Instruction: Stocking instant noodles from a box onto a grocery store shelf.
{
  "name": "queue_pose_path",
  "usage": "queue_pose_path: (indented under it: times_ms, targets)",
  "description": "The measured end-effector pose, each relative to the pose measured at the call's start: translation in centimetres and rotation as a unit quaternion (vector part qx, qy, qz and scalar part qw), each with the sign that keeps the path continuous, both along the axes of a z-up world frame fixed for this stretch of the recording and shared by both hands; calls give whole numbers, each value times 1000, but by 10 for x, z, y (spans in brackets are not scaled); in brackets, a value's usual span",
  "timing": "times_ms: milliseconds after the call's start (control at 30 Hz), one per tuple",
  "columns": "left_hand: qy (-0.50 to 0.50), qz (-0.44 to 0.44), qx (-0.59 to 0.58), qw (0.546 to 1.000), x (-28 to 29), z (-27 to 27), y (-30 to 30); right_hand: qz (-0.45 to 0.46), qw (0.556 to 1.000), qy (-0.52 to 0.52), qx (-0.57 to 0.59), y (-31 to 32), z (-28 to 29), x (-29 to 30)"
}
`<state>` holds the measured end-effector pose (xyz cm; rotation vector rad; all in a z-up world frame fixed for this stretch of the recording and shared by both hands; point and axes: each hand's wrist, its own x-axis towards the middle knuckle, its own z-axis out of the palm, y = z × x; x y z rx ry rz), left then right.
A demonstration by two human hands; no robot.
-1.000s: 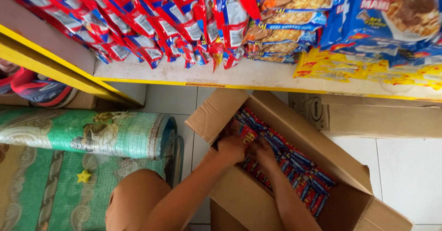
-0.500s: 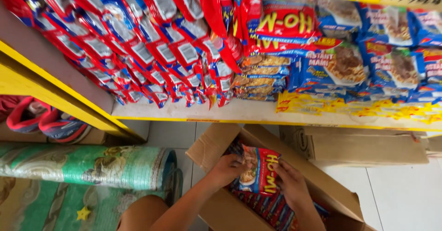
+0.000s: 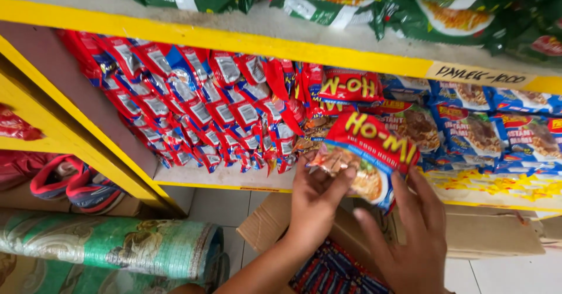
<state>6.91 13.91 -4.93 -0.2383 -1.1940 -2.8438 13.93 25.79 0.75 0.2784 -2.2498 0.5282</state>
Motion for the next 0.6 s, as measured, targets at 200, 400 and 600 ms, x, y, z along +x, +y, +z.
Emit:
queue_pose_path:
  times_ms: [200,400,600]
  targets:
    - [29,26,14,999,-43,47,10,16,998,61,-15,6,27,-64]
    - [-12,143,-356,923,-57,74,-23,79,993,67,-55,5,36,-122]
    - [262,466,-594,601,-80,25,-36,70,994,74,-30,3,28,-151]
